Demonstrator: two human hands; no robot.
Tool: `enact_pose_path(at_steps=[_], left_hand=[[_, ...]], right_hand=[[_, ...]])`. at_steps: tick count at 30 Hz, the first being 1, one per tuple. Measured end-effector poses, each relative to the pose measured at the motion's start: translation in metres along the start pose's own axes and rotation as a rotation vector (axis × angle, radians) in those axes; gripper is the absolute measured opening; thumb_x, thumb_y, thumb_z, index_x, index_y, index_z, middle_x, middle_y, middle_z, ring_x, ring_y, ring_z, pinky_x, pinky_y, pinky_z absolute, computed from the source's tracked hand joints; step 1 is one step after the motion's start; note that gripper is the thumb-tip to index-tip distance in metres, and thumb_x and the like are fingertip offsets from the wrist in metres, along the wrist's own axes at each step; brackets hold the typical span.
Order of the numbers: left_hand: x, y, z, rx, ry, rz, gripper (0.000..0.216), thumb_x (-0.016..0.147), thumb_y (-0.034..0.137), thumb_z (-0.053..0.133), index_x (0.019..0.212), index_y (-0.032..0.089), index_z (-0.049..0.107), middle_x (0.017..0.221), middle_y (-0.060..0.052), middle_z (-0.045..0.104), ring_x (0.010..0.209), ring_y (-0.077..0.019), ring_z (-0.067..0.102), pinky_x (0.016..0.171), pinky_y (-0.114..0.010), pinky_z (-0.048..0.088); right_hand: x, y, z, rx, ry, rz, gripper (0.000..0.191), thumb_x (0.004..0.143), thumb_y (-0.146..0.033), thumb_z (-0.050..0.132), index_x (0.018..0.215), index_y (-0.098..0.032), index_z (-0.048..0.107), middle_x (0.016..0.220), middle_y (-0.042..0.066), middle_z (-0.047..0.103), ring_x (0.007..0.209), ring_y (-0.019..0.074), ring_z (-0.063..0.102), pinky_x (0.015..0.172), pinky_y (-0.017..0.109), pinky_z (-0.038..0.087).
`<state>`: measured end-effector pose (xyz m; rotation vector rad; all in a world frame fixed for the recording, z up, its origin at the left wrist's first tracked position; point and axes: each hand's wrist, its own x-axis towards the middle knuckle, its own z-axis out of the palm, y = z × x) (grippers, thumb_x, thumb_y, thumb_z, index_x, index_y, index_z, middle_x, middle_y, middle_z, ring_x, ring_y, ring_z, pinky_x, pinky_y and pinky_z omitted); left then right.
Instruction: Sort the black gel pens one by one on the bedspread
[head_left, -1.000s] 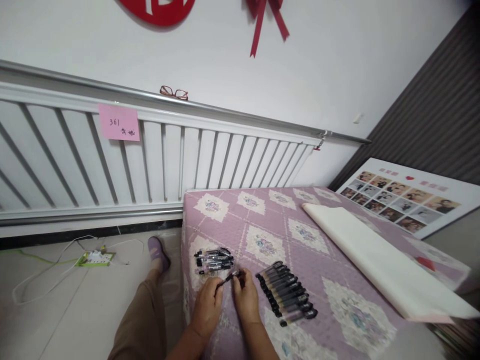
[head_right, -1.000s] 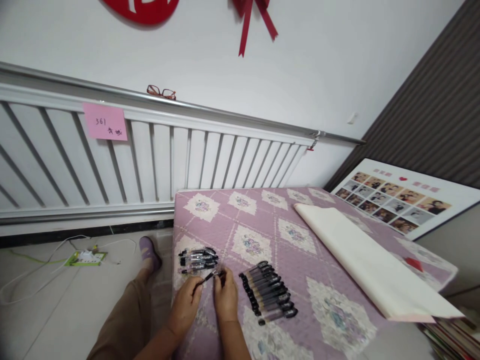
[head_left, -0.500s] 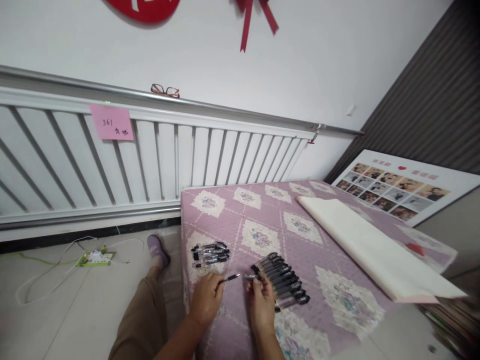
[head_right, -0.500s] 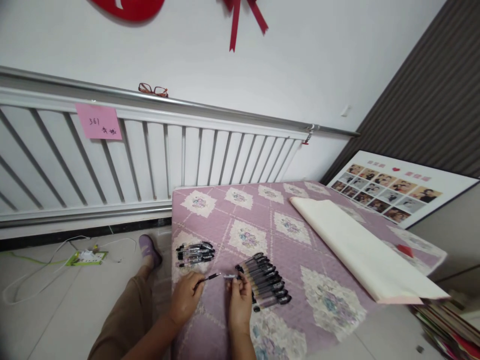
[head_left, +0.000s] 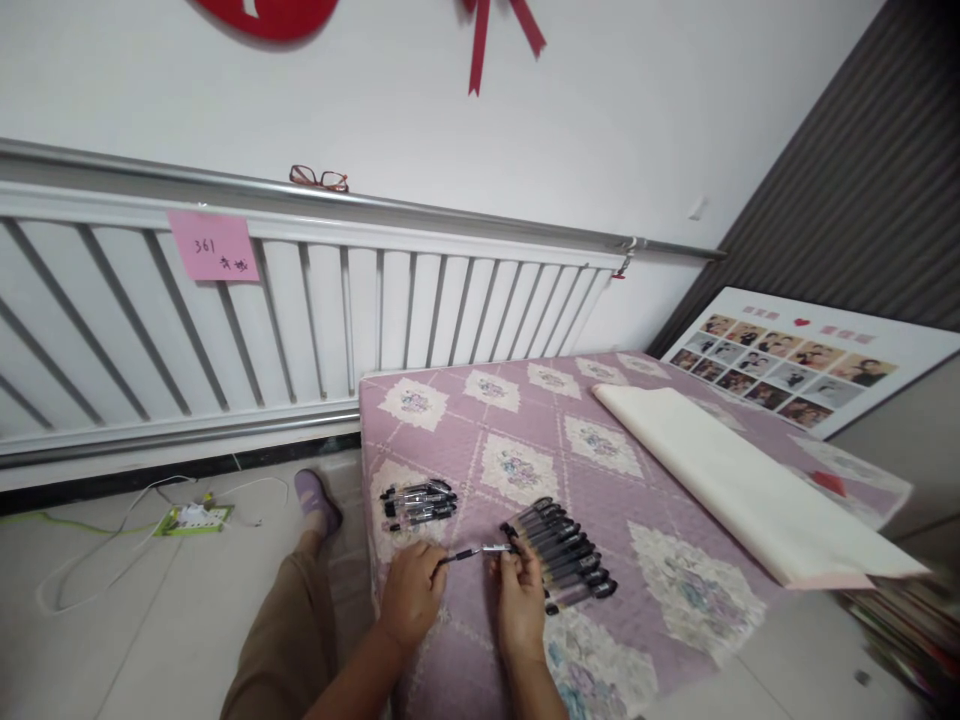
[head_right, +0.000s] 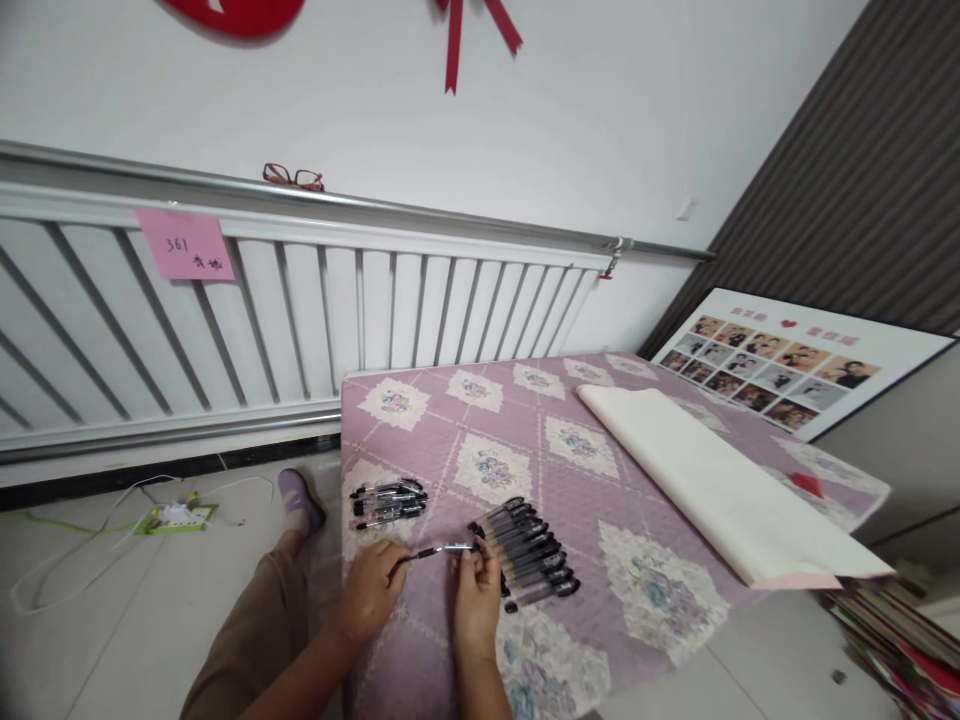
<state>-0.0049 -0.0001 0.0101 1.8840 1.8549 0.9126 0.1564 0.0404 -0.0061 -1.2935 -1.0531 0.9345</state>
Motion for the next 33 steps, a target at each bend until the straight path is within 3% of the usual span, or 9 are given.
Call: enact_pose_path(at_steps=[5, 12, 16, 22, 27, 33], left_hand=[[0.001, -0.001, 0.001, 0.004, -0.011, 0.010, 0.019, 0.086, 0.020, 0.050, 0.093, 0.025, 0.066, 0.089, -0.002, 0.064, 0.090, -0.0198, 0.057, 0.083, -0.033, 0.039], [0.001, 0.000, -0.002, 0.004, -0.024, 0.016, 0.021, 0.087, 0.017, 0.048, 0.094, 0.025, 0.066, 0.090, -0.001, 0.064, 0.091, -0.0188, 0.057, 0.083, -0.033, 0.039], [0.000, -0.001, -0.002, 0.002, -0.017, 0.007, 0.022, 0.087, 0.017, 0.047, 0.094, 0.025, 0.066, 0.090, -0.001, 0.064, 0.091, -0.0189, 0.056, 0.083, -0.033, 0.039], [0.001, -0.004, 0.002, -0.002, -0.021, 0.011, 0.021, 0.087, 0.019, 0.048, 0.095, 0.025, 0.067, 0.091, -0.001, 0.064, 0.092, -0.0192, 0.057, 0.084, -0.032, 0.039], [-0.001, -0.005, 0.003, -0.009, -0.003, 0.012, 0.022, 0.087, 0.019, 0.047, 0.095, 0.024, 0.066, 0.091, -0.002, 0.064, 0.091, -0.0193, 0.057, 0.084, -0.033, 0.040], [-0.002, -0.004, 0.001, -0.016, -0.085, 0.113, 0.022, 0.086, 0.022, 0.047, 0.097, 0.025, 0.066, 0.092, -0.002, 0.066, 0.091, -0.0200, 0.058, 0.083, -0.034, 0.041]], right_hand=[[-0.002, 0.001, 0.000, -0.092, -0.026, -0.088, 0.043, 0.079, -0.044, 0.056, 0.113, -0.017, 0.059, 0.070, -0.001, 0.062, 0.066, 0.0160, 0.058, 0.066, 0.027, 0.049], [-0.006, 0.000, 0.003, -0.258, -0.144, -0.157, 0.038, 0.080, -0.042, 0.055, 0.106, -0.017, 0.065, 0.101, 0.009, 0.070, 0.094, 0.0215, 0.063, 0.086, 0.035, 0.049], [-0.006, 0.000, 0.004, -0.288, -0.172, -0.168, 0.037, 0.080, -0.041, 0.054, 0.105, -0.016, 0.067, 0.106, 0.010, 0.070, 0.097, 0.0231, 0.064, 0.090, 0.038, 0.048], [-0.009, -0.002, 0.006, -0.283, -0.157, -0.198, 0.038, 0.081, -0.039, 0.054, 0.109, -0.015, 0.066, 0.102, 0.011, 0.070, 0.093, 0.0220, 0.065, 0.086, 0.034, 0.051], [-0.015, -0.005, 0.007, -0.274, -0.173, -0.211, 0.047, 0.085, -0.038, 0.051, 0.126, -0.014, 0.053, 0.082, 0.004, 0.066, 0.074, 0.0172, 0.062, 0.075, 0.029, 0.051], [-0.020, -0.008, 0.002, -0.255, -0.169, -0.186, 0.039, 0.082, -0.036, 0.054, 0.113, -0.014, 0.060, 0.077, 0.003, 0.063, 0.069, 0.0165, 0.058, 0.067, 0.027, 0.050]])
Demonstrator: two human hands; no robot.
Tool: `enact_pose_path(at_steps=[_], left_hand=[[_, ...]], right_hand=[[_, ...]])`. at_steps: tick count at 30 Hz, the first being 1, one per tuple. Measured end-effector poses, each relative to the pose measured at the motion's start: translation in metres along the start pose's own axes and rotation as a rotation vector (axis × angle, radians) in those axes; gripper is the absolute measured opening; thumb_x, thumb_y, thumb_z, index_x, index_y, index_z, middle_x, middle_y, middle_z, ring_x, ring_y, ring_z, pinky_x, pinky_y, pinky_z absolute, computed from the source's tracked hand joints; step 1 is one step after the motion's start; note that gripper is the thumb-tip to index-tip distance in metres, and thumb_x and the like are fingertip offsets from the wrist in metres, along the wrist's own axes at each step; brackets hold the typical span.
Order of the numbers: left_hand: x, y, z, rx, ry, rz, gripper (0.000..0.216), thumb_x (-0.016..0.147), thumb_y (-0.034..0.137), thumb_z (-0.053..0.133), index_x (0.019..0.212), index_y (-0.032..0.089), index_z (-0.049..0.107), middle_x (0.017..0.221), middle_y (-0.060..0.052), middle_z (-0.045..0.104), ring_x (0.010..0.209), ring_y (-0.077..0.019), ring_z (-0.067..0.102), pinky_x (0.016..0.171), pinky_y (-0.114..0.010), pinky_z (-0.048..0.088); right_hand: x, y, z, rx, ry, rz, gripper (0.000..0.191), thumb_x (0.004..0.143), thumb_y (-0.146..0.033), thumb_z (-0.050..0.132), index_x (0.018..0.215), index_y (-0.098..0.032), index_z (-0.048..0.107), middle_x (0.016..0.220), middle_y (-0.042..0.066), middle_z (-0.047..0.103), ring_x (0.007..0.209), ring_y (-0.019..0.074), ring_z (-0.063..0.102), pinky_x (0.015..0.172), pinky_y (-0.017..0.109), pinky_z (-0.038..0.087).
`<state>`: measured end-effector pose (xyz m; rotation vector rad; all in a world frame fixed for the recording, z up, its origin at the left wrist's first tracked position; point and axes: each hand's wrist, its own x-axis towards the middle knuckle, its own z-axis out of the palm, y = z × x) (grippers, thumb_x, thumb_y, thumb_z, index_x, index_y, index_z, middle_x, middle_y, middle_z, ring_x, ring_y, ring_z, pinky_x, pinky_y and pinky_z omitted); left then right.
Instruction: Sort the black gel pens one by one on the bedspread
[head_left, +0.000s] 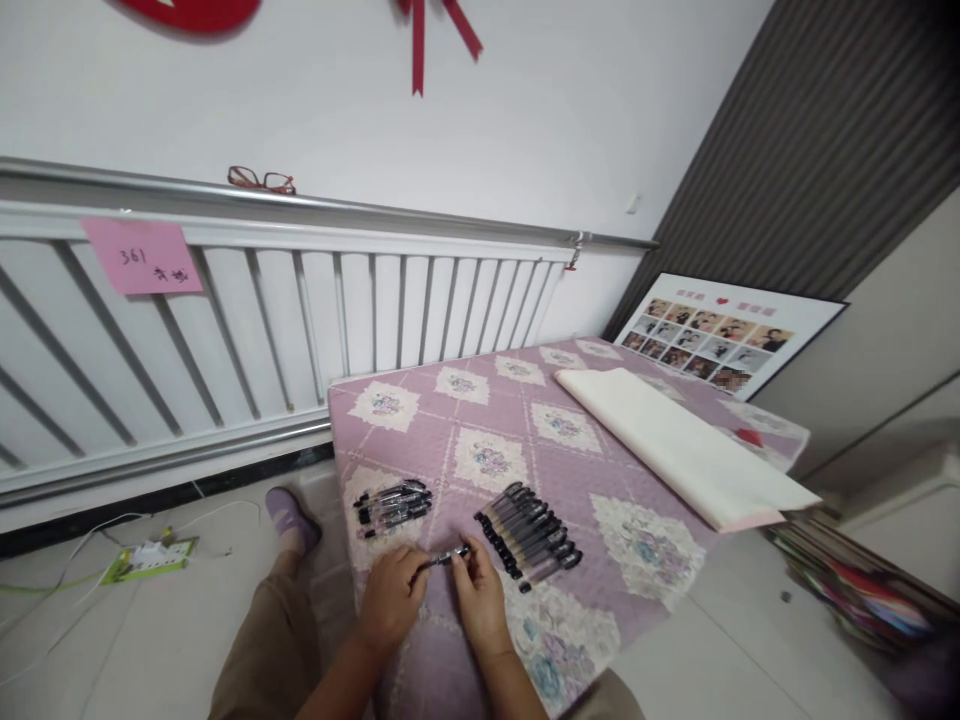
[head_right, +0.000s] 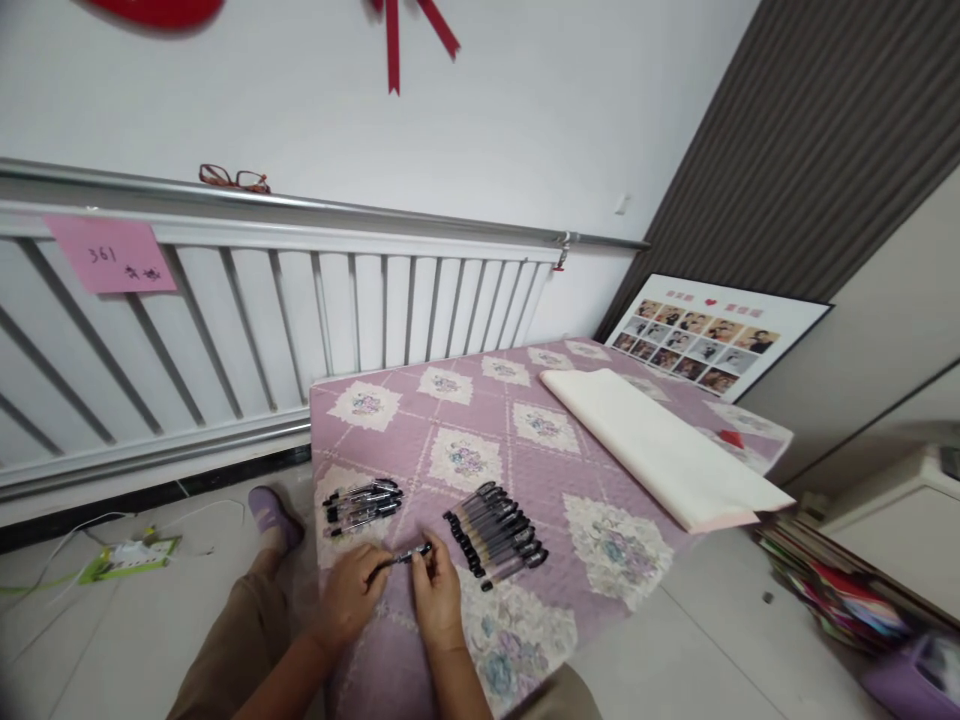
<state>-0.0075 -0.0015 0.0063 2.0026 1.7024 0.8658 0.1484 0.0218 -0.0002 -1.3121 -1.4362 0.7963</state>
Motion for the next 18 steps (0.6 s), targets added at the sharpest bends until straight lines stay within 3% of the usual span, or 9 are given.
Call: enact_pose_path(at_steps=[5, 10, 14, 18], left_hand=[[-0.004, 0.003, -0.003, -0.016, -0.080, 0.105, 0.022, 0.087, 0.028, 0.047, 0.097, 0.025, 0.066, 0.095, -0.003, 0.067, 0.093, -0.0209, 0.058, 0.086, -0.036, 0.042], [-0.007, -0.005, 0.003, -0.041, -0.019, 0.085, 0.027, 0.091, 0.033, 0.042, 0.101, 0.022, 0.064, 0.099, -0.006, 0.067, 0.095, -0.0219, 0.059, 0.086, -0.037, 0.043], [-0.007, -0.009, 0.007, -0.052, -0.004, 0.053, 0.029, 0.092, 0.034, 0.039, 0.100, 0.021, 0.064, 0.099, -0.006, 0.068, 0.095, -0.0220, 0.060, 0.086, -0.037, 0.043], [-0.006, -0.008, 0.006, -0.054, -0.009, 0.033, 0.030, 0.092, 0.034, 0.038, 0.100, 0.022, 0.064, 0.100, -0.006, 0.068, 0.094, -0.0216, 0.060, 0.088, -0.038, 0.043]], right_hand=[[-0.007, -0.003, -0.011, 0.075, -0.004, 0.048, 0.035, 0.079, -0.035, 0.056, 0.109, -0.017, 0.063, 0.080, 0.002, 0.065, 0.069, 0.0164, 0.059, 0.068, 0.027, 0.050], [-0.018, 0.010, -0.036, 0.145, 0.061, 0.155, 0.041, 0.078, -0.043, 0.056, 0.111, -0.019, 0.061, 0.078, 0.001, 0.065, 0.070, 0.0165, 0.060, 0.067, 0.027, 0.050], [-0.010, 0.023, -0.080, 0.113, 0.234, 0.228, 0.051, 0.074, -0.049, 0.058, 0.113, -0.018, 0.054, 0.070, -0.002, 0.062, 0.064, 0.0170, 0.060, 0.059, 0.027, 0.049], [0.015, 0.027, -0.133, -0.013, 0.293, 0.316, 0.052, 0.073, -0.049, 0.054, 0.114, -0.017, 0.046, 0.074, 0.002, 0.066, 0.068, 0.0199, 0.065, 0.061, 0.029, 0.051]])
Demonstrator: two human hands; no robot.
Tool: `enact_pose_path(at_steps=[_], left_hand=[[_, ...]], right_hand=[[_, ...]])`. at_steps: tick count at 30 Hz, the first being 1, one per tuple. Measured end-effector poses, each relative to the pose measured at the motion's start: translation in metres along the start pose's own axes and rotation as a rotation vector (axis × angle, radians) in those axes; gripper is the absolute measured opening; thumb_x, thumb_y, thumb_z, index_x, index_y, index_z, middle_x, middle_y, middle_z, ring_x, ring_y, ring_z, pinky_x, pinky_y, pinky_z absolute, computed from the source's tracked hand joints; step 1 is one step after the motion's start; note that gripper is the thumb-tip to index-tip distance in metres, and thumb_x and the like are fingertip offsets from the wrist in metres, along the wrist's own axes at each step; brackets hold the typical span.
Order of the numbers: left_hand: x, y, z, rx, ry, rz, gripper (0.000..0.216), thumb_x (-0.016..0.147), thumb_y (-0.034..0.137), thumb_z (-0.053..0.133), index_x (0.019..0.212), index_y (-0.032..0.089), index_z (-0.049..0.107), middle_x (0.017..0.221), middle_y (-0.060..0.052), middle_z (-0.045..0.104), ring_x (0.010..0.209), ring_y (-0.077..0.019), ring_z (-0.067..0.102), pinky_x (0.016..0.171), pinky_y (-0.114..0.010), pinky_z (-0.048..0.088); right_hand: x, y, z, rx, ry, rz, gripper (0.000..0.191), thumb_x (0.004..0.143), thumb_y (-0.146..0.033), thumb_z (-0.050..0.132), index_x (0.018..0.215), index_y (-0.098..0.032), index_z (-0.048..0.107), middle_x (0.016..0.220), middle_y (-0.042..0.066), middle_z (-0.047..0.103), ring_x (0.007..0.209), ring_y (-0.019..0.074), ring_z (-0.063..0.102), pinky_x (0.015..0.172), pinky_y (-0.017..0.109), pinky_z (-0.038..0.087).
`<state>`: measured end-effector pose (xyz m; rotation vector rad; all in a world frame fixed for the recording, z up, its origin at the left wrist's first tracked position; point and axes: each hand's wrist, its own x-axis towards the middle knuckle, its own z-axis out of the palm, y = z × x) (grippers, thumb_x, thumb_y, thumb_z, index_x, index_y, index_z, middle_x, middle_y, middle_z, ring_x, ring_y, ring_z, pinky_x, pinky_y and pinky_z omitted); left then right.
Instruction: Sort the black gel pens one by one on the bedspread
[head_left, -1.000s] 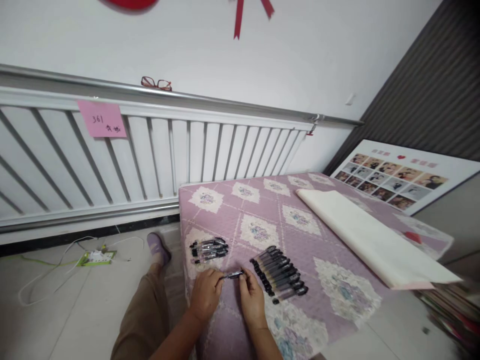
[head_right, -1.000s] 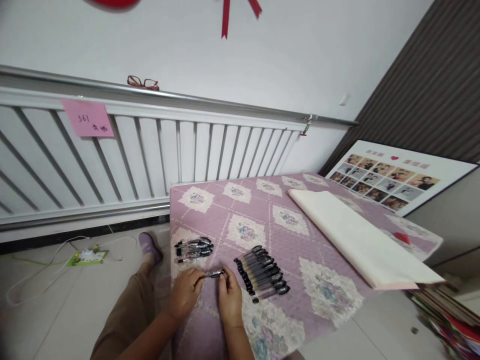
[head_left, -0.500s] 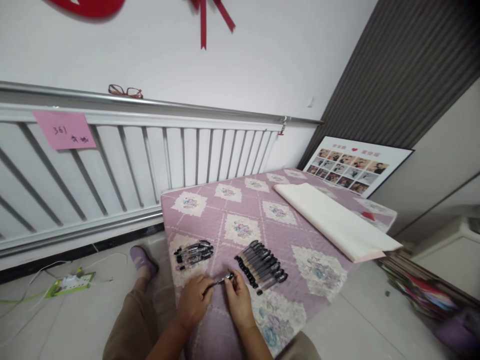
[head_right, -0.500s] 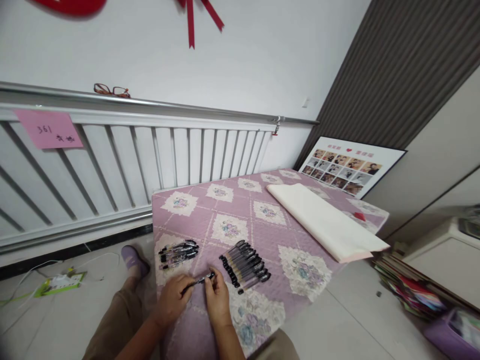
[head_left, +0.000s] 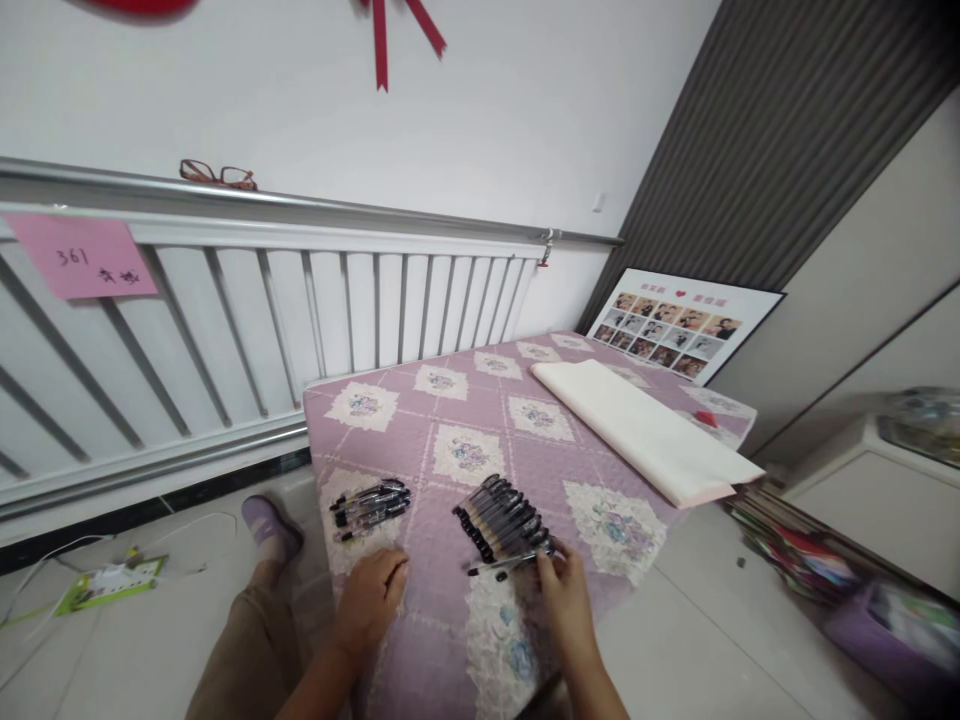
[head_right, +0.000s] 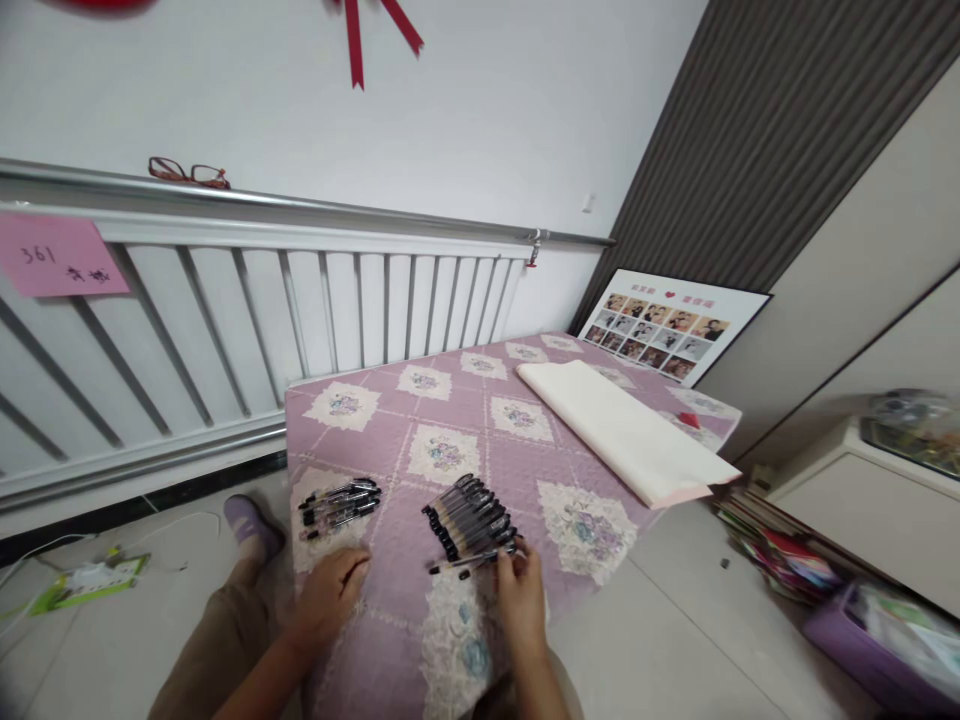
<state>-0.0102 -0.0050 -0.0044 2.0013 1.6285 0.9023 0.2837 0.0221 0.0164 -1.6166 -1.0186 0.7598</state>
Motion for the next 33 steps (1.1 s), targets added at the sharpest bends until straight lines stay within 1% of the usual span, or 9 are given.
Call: enact_pose_path(at_steps=[2, 5, 9, 13, 18, 22, 26, 29, 33], left_hand=[[0.000, 0.001, 0.000, -0.001, 0.001, -0.009, 0.031, 0.092, 0.034, 0.037, 0.100, 0.022, 0.065, 0.100, -0.006, 0.068, 0.094, -0.0213, 0.061, 0.088, -0.038, 0.044], [0.001, 0.002, -0.001, 0.003, 0.016, -0.011, 0.031, 0.092, 0.034, 0.037, 0.098, 0.023, 0.066, 0.098, -0.006, 0.068, 0.092, -0.0209, 0.061, 0.087, -0.037, 0.045], [0.001, 0.003, -0.002, 0.012, 0.028, -0.002, 0.032, 0.092, 0.033, 0.037, 0.097, 0.022, 0.066, 0.096, -0.006, 0.068, 0.091, -0.0207, 0.061, 0.086, -0.036, 0.045], [0.002, 0.003, -0.002, 0.021, 0.010, -0.001, 0.032, 0.092, 0.033, 0.036, 0.098, 0.021, 0.065, 0.096, -0.006, 0.068, 0.092, -0.0209, 0.061, 0.085, -0.037, 0.045], [0.001, 0.001, 0.000, 0.022, 0.010, -0.019, 0.031, 0.091, 0.032, 0.037, 0.098, 0.022, 0.065, 0.098, -0.006, 0.068, 0.093, -0.0209, 0.061, 0.087, -0.038, 0.044], [0.001, 0.001, 0.000, 0.011, 0.021, -0.019, 0.031, 0.091, 0.032, 0.038, 0.098, 0.023, 0.066, 0.097, -0.005, 0.068, 0.092, -0.0205, 0.061, 0.087, -0.037, 0.045], [0.002, 0.003, -0.002, -0.010, 0.014, -0.014, 0.031, 0.092, 0.032, 0.037, 0.098, 0.022, 0.065, 0.096, -0.005, 0.068, 0.091, -0.0203, 0.061, 0.086, -0.036, 0.045], [0.002, 0.003, -0.003, -0.018, 0.012, -0.025, 0.031, 0.092, 0.032, 0.037, 0.098, 0.022, 0.065, 0.097, -0.005, 0.068, 0.093, -0.0205, 0.060, 0.087, -0.037, 0.044], [0.004, 0.002, -0.001, -0.012, 0.008, -0.025, 0.031, 0.091, 0.032, 0.036, 0.098, 0.021, 0.065, 0.097, -0.006, 0.068, 0.093, -0.0209, 0.060, 0.086, -0.037, 0.044]], right_hand=[[0.018, -0.005, -0.014, -0.033, 0.022, 0.016, 0.053, 0.073, -0.050, 0.053, 0.113, -0.017, 0.046, 0.074, 0.002, 0.066, 0.065, 0.0204, 0.065, 0.056, 0.029, 0.050], [0.039, -0.009, -0.023, -0.086, 0.014, 0.020, 0.049, 0.070, -0.047, 0.055, 0.109, -0.017, 0.049, 0.070, 0.002, 0.066, 0.062, 0.0206, 0.065, 0.055, 0.029, 0.049], [0.054, -0.007, -0.020, -0.159, -0.008, 0.020, 0.043, 0.070, -0.042, 0.054, 0.105, -0.017, 0.052, 0.063, 0.001, 0.065, 0.055, 0.0195, 0.063, 0.053, 0.029, 0.047], [0.061, -0.005, -0.015, -0.223, -0.031, -0.003, 0.040, 0.070, -0.042, 0.054, 0.100, -0.016, 0.057, 0.061, 0.001, 0.065, 0.052, 0.0192, 0.062, 0.053, 0.029, 0.046], [0.063, -0.009, -0.013, -0.301, -0.019, -0.062, 0.039, 0.069, -0.041, 0.054, 0.098, -0.015, 0.061, 0.063, 0.002, 0.065, 0.060, 0.0206, 0.063, 0.061, 0.031, 0.046], [0.062, -0.012, -0.018, -0.354, -0.002, -0.093, 0.042, 0.069, -0.044, 0.052, 0.100, -0.016, 0.060, 0.066, 0.003, 0.066, 0.064, 0.0216, 0.064, 0.065, 0.032, 0.046], [0.052, -0.011, -0.030, -0.407, 0.018, -0.106, 0.034, 0.069, -0.048, 0.049, 0.084, -0.019, 0.059, 0.070, 0.006, 0.067, 0.067, 0.0221, 0.064, 0.065, 0.032, 0.045], [0.040, -0.006, -0.035, -0.446, -0.003, -0.119, 0.029, 0.067, -0.050, 0.049, 0.070, -0.022, 0.056, 0.066, 0.005, 0.066, 0.065, 0.0225, 0.062, 0.063, 0.032, 0.045], [0.030, -0.002, -0.028, -0.473, -0.066, -0.139, 0.028, 0.065, -0.051, 0.050, 0.068, -0.024, 0.057, 0.065, 0.003, 0.066, 0.063, 0.0223, 0.062, 0.062, 0.032, 0.044]])
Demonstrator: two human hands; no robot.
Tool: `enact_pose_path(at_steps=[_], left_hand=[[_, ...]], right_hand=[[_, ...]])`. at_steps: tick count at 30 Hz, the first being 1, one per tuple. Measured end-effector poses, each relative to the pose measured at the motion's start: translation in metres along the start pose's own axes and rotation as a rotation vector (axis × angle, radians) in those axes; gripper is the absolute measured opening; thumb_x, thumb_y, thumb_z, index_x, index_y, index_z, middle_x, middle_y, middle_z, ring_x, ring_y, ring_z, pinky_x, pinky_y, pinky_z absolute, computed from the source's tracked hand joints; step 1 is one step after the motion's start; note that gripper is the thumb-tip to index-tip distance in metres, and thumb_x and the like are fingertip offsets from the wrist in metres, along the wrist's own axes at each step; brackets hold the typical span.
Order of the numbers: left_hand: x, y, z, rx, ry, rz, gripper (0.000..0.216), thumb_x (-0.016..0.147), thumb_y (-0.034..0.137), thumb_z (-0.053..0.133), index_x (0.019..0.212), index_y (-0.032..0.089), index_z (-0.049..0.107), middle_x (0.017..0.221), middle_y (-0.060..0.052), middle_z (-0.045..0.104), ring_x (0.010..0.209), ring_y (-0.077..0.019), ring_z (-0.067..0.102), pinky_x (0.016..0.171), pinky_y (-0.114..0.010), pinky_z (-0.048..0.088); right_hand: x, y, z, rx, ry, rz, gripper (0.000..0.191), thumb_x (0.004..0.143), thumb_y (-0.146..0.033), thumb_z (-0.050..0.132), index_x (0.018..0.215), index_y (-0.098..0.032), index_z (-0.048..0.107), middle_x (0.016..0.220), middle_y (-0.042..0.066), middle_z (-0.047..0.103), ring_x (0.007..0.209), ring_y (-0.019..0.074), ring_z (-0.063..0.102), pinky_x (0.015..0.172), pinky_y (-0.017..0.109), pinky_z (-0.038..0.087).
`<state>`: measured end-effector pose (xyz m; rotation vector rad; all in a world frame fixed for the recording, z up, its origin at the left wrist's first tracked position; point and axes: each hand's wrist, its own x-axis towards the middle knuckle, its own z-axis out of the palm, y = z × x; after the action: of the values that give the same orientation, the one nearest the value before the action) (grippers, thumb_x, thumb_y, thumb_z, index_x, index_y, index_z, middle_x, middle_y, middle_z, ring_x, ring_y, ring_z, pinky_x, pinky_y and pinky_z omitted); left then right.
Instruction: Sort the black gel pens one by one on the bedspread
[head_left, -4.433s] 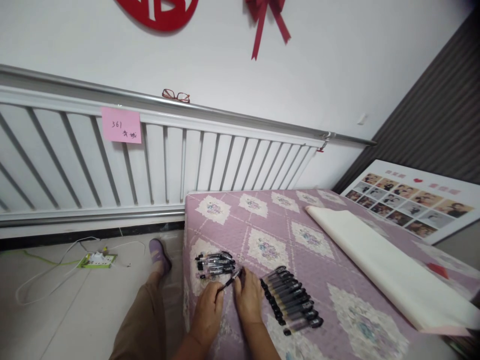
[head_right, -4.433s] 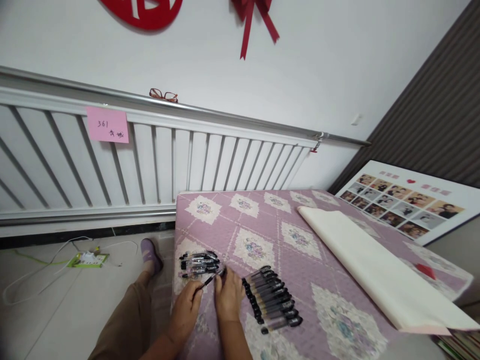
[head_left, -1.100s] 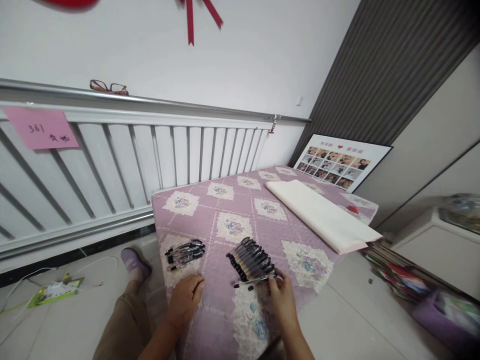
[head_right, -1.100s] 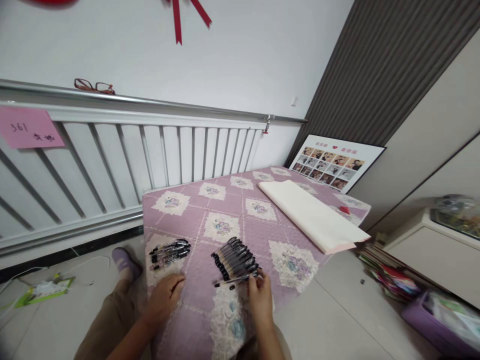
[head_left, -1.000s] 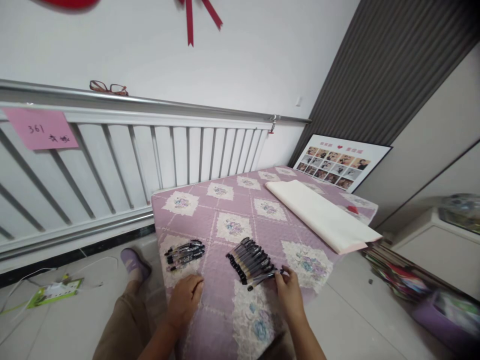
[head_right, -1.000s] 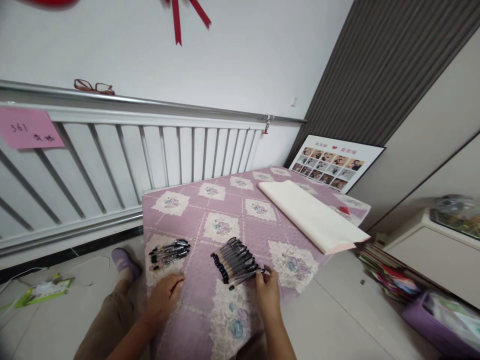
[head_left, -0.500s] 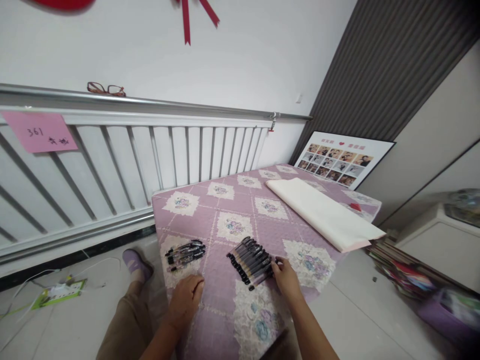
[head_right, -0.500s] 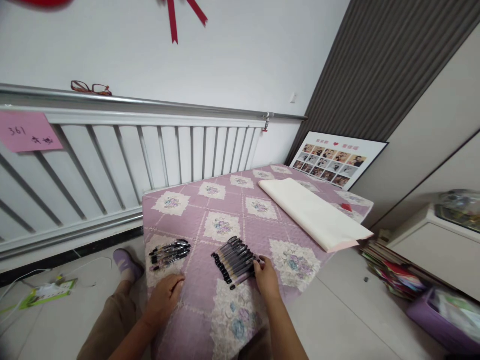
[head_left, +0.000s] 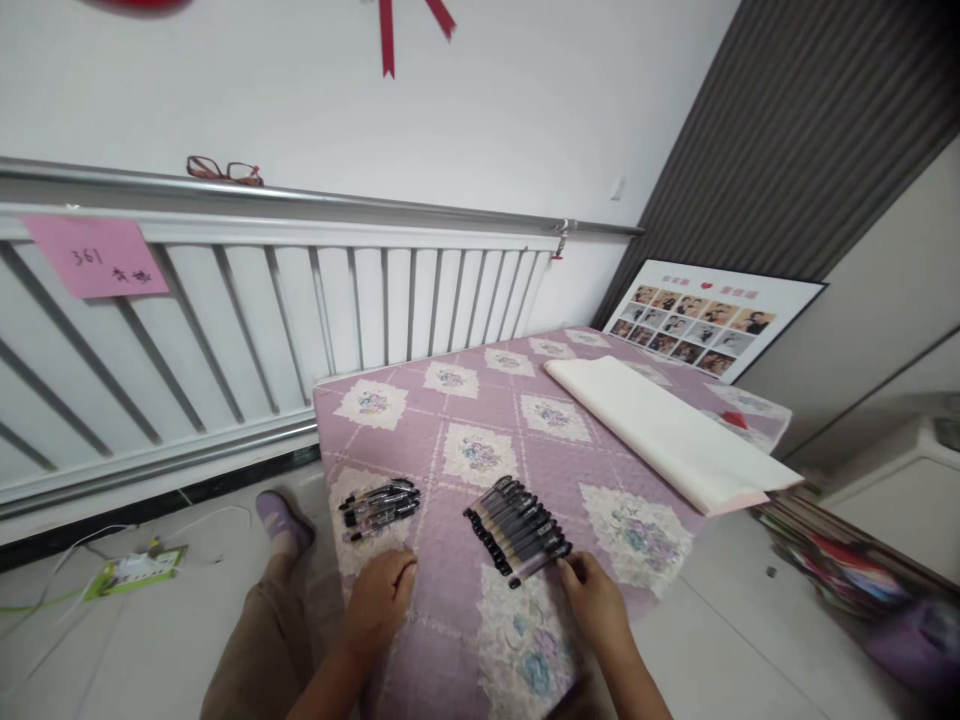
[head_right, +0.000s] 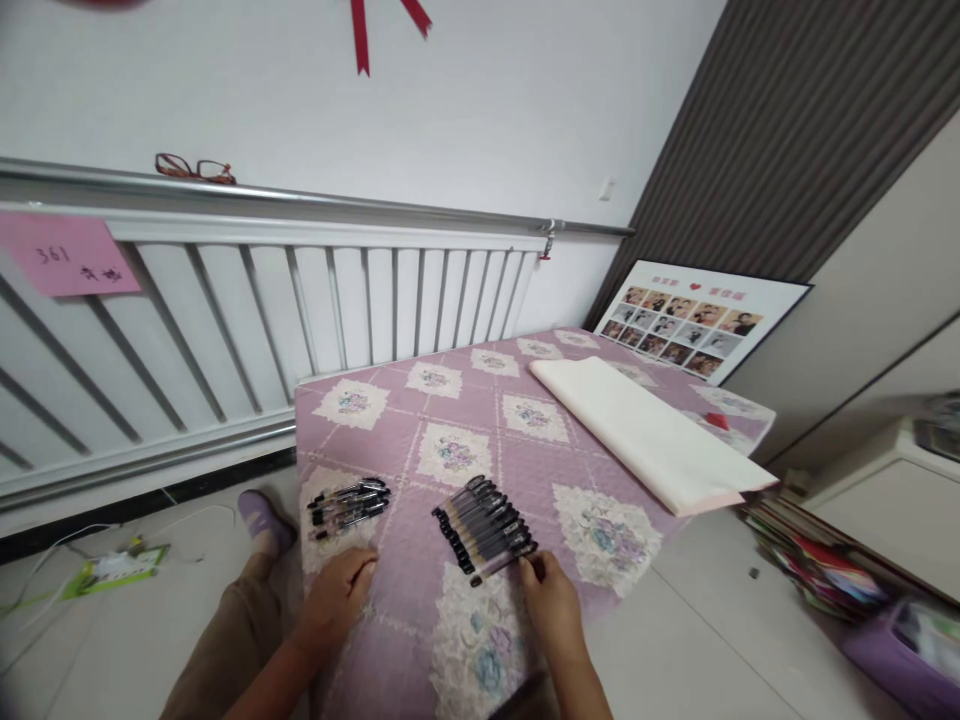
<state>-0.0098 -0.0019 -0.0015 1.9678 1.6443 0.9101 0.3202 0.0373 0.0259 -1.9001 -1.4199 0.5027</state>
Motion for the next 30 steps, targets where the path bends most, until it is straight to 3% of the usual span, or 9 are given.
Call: enact_pose_path(at_steps=[5, 8, 12, 16, 20, 24, 30], left_hand=[[0.002, 0.002, 0.000, 0.021, 0.002, -0.019, 0.032, 0.092, 0.031, 0.035, 0.097, 0.022, 0.065, 0.096, -0.006, 0.068, 0.091, -0.0208, 0.060, 0.086, -0.037, 0.044], [0.003, 0.003, 0.000, 0.027, 0.002, -0.033, 0.032, 0.092, 0.031, 0.036, 0.096, 0.022, 0.065, 0.095, -0.006, 0.067, 0.090, -0.0209, 0.060, 0.085, -0.037, 0.044], [0.004, 0.002, 0.002, 0.010, 0.011, -0.028, 0.030, 0.091, 0.031, 0.037, 0.095, 0.022, 0.065, 0.093, -0.005, 0.067, 0.089, -0.0205, 0.060, 0.085, -0.037, 0.044], [0.004, 0.001, 0.003, -0.010, 0.063, -0.023, 0.027, 0.090, 0.028, 0.039, 0.097, 0.022, 0.065, 0.093, -0.005, 0.066, 0.090, -0.0203, 0.059, 0.085, -0.037, 0.045], [0.003, -0.001, 0.002, 0.069, 0.211, -0.031, 0.027, 0.089, 0.022, 0.040, 0.104, 0.021, 0.063, 0.103, -0.007, 0.063, 0.100, -0.0217, 0.055, 0.094, -0.041, 0.042], [0.011, -0.004, -0.005, 0.241, 0.340, -0.103, 0.035, 0.084, 0.016, 0.047, 0.116, 0.021, 0.058, 0.119, -0.008, 0.057, 0.115, -0.0259, 0.047, 0.102, -0.047, 0.034], [0.024, -0.008, -0.011, 0.359, 0.318, -0.214, 0.037, 0.083, 0.015, 0.049, 0.118, 0.022, 0.057, 0.120, -0.008, 0.056, 0.114, -0.0268, 0.047, 0.098, -0.046, 0.036]], right_hand=[[0.005, -0.003, 0.008, 0.000, -0.039, -0.035, 0.028, 0.067, -0.050, 0.049, 0.073, -0.024, 0.058, 0.072, 0.004, 0.069, 0.069, 0.0233, 0.064, 0.066, 0.033, 0.046], [0.004, -0.002, 0.007, 0.010, 0.008, -0.010, 0.032, 0.067, -0.053, 0.048, 0.074, -0.024, 0.059, 0.075, 0.007, 0.071, 0.072, 0.0250, 0.065, 0.067, 0.034, 0.048], [-0.021, -0.015, 0.021, 0.078, 0.066, -0.024, 0.037, 0.070, -0.056, 0.048, 0.079, -0.023, 0.061, 0.078, 0.007, 0.072, 0.074, 0.0246, 0.066, 0.066, 0.032, 0.050], [-0.066, -0.045, 0.061, 0.162, -0.078, -0.199, 0.035, 0.079, -0.052, 0.046, 0.083, -0.022, 0.064, 0.083, 0.007, 0.073, 0.076, 0.0224, 0.067, 0.069, 0.029, 0.053], [-0.093, -0.065, 0.092, 0.101, -0.210, -0.415, 0.027, 0.082, -0.045, 0.049, 0.083, -0.025, 0.067, 0.085, 0.005, 0.073, 0.078, 0.0216, 0.068, 0.071, 0.029, 0.053], [-0.093, -0.070, 0.094, 0.047, -0.228, -0.468, 0.024, 0.083, -0.041, 0.047, 0.082, -0.026, 0.066, 0.081, 0.003, 0.072, 0.075, 0.0201, 0.068, 0.069, 0.028, 0.053], [-0.091, -0.072, 0.089, 0.027, -0.213, -0.464, 0.026, 0.083, -0.043, 0.047, 0.081, -0.026, 0.066, 0.082, 0.003, 0.072, 0.075, 0.0210, 0.068, 0.069, 0.029, 0.054]])
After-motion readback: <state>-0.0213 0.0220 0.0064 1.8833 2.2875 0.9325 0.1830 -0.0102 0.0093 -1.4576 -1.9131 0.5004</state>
